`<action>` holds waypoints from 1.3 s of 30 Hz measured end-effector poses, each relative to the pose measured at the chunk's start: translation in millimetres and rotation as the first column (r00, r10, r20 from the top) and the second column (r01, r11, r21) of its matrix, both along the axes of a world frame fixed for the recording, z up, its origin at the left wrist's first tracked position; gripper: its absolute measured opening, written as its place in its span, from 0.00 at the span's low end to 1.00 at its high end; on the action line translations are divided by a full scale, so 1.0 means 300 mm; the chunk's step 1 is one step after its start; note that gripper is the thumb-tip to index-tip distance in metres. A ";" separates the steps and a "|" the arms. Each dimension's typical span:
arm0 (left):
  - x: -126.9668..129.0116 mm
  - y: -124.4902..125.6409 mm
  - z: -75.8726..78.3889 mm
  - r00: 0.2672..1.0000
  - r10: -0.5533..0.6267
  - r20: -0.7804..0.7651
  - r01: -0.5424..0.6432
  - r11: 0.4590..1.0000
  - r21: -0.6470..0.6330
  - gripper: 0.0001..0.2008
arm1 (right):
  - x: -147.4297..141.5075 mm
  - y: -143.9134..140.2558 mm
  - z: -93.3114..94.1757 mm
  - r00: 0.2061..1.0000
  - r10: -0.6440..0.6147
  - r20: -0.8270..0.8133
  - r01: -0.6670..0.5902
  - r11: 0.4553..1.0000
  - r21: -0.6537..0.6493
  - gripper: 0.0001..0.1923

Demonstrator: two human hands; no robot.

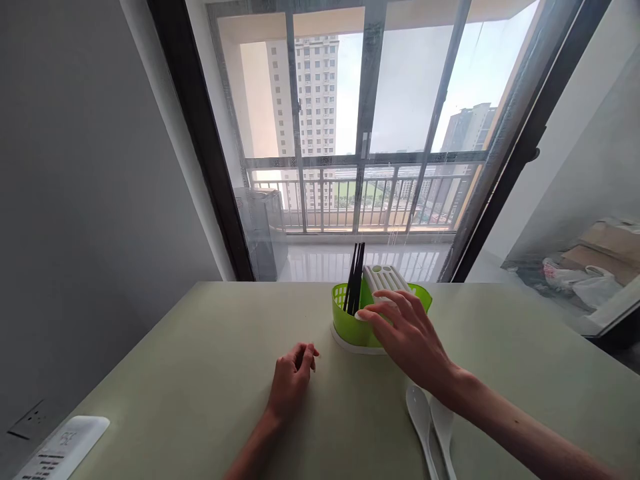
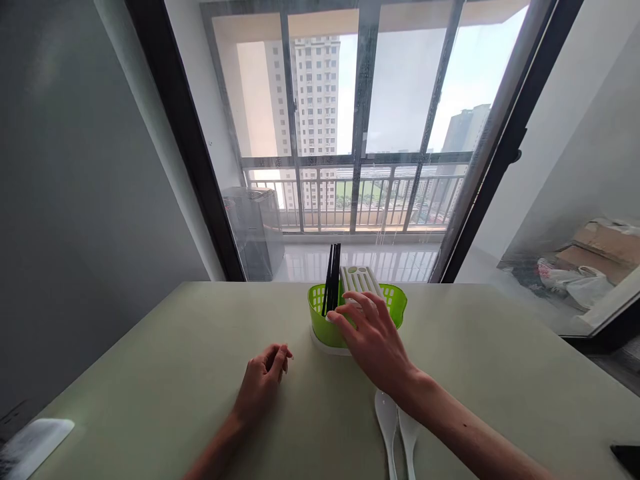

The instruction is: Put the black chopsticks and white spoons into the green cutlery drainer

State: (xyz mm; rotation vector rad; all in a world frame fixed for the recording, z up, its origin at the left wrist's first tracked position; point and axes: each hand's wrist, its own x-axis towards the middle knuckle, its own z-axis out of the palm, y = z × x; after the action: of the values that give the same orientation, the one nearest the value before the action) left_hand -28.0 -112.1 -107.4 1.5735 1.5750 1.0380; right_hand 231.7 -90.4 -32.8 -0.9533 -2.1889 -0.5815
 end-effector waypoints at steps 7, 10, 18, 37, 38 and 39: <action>0.002 -0.002 0.005 1.000 -0.001 -0.007 0.001 1.000 0.020 0.25 | 0.025 -0.036 0.031 0.999 0.032 -0.021 -0.033 0.998 -0.049 0.17; 0.003 -0.005 0.012 1.000 0.006 -0.008 -0.006 1.000 0.019 0.25 | 0.056 -0.068 0.045 0.997 0.062 -0.043 -0.064 0.997 -0.035 0.19; 0.000 -0.001 0.008 1.000 -0.006 -0.021 0.006 1.000 0.019 0.25 | 0.210 -0.152 0.023 0.978 -0.077 -0.195 0.027 0.969 -0.246 0.11; -0.009 0.012 -0.001 0.999 -0.006 -0.036 0.007 1.000 0.022 0.24 | 0.345 -0.187 -0.194 0.975 -0.208 -0.076 -0.014 0.287 -0.958 0.19; -0.009 0.012 0.001 0.999 -0.013 -0.036 0.014 1.000 0.021 0.24 | 0.347 -0.183 -0.196 0.974 -0.208 -0.087 -0.034 0.246 -0.969 0.19; -0.008 0.011 0.004 0.999 -0.019 -0.037 0.020 1.000 0.021 0.24 | 0.351 -0.180 -0.199 0.973 -0.208 -0.100 -0.056 0.208 -0.977 0.19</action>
State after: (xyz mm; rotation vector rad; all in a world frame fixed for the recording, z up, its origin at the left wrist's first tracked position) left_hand -30.5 -108.7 -106.4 1.6277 1.5747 1.0242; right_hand 336.9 -144.5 -92.5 -1.6402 -2.1578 1.1098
